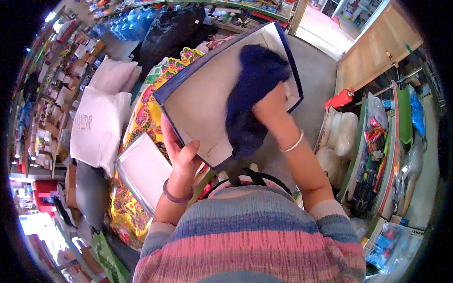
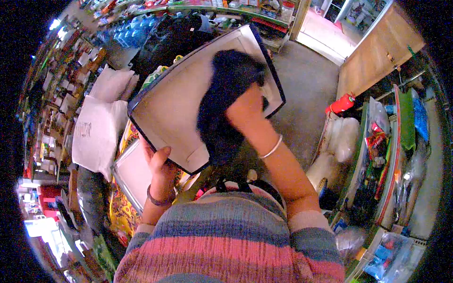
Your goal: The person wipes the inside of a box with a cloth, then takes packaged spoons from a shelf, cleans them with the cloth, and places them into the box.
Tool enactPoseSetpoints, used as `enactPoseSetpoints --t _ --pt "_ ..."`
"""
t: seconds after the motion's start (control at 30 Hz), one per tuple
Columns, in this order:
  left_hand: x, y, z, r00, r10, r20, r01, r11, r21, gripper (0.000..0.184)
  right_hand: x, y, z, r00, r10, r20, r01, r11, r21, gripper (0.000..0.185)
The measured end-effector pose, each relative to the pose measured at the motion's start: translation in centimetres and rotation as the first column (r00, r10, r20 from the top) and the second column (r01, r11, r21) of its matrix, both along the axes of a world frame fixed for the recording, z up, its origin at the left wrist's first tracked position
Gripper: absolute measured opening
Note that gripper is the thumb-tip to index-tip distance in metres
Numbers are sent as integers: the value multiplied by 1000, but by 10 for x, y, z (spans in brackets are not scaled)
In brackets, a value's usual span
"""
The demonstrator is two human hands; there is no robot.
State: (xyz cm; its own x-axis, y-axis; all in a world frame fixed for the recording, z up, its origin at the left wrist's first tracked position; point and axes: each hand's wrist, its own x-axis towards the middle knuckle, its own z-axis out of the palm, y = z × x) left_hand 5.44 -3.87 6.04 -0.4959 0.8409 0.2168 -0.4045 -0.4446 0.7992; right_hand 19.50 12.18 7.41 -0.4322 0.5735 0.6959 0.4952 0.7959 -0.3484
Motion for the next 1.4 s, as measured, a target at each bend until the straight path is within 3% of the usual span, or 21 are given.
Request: enactPoseSetpoints --t 0.03,0.13,0.17,0.23,0.3,0.33,0.4,0.43,0.5,0.53,0.73,0.8,0.87,0.97,1.0,1.1,1.2,1.27,1.4 --pt "2 1 -1 1000 -2 12 2 1000 -4 87 7 7 5 999 37 31 -34 996 -81 40" --pt "5 13 0 1000 14 18 -13 1000 -20 87 -24 -37 14 981 132 142 -142 988 58 40" --pt "5 16 1 999 45 7 -45 999 -28 87 -36 -50 12 956 265 124 -270 962 32 41" --pt "-4 12 -4 998 24 52 -21 998 -54 87 -32 -47 20 931 365 -2 -364 929 69 32" --pt "-3 11 -1 1000 -14 -21 14 1000 -11 88 -19 -21 6 978 208 14 -208 974 94 32" --pt "-1 9 2 999 -32 -3 32 999 2 90 -6 -5 5 989 143 -21 -144 990 -7 32" --pt "7 11 2 999 3 43 -2 1000 -26 91 -2 2 3 988 146 -53 -151 983 -106 32" --pt "10 12 2 998 20 64 -17 999 -44 92 -10 -10 5 989 145 31 -144 989 -23 33" --pt "3 23 4 1000 11 -12 -12 999 -34 87 -30 -53 18 937 326 125 -340 933 118 37" --pt "3 23 4 1000 8 5 -8 1000 -21 86 -39 -59 13 858 509 74 -514 854 84 41" --pt "1 17 3 1000 16 10 -15 998 -62 78 -17 -21 17 970 243 -22 -244 965 -101 37" --pt "2 21 2 999 23 33 -23 1000 -22 76 -28 -34 17 970 243 16 -243 970 30 37" --pt "-2 28 6 999 1 -34 0 999 39 71 -42 -58 20 923 385 -3 -383 919 92 36" --pt "2 29 5 994 108 6 -107 994 -32 67 -37 -60 18 860 503 87 -500 864 -54 36" --pt "1 28 7 993 119 -7 -119 991 -54 65 -35 -59 18 840 525 141 -531 848 6 34" --pt "-15 29 8 998 46 36 -47 999 16 64 -21 -66 34 826 498 262 -533 843 77 33" --pt "-4 27 19 1000 17 -3 -17 999 31 59 -30 -59 35 901 395 179 -427 880 208 32" --pt "1 26 18 994 -50 100 49 999 11 59 -34 -56 40 917 384 111 -397 907 143 33" --pt "0 25 14 993 -77 84 79 997 -16 58 -38 -52 35 927 366 81 -374 919 122 28"
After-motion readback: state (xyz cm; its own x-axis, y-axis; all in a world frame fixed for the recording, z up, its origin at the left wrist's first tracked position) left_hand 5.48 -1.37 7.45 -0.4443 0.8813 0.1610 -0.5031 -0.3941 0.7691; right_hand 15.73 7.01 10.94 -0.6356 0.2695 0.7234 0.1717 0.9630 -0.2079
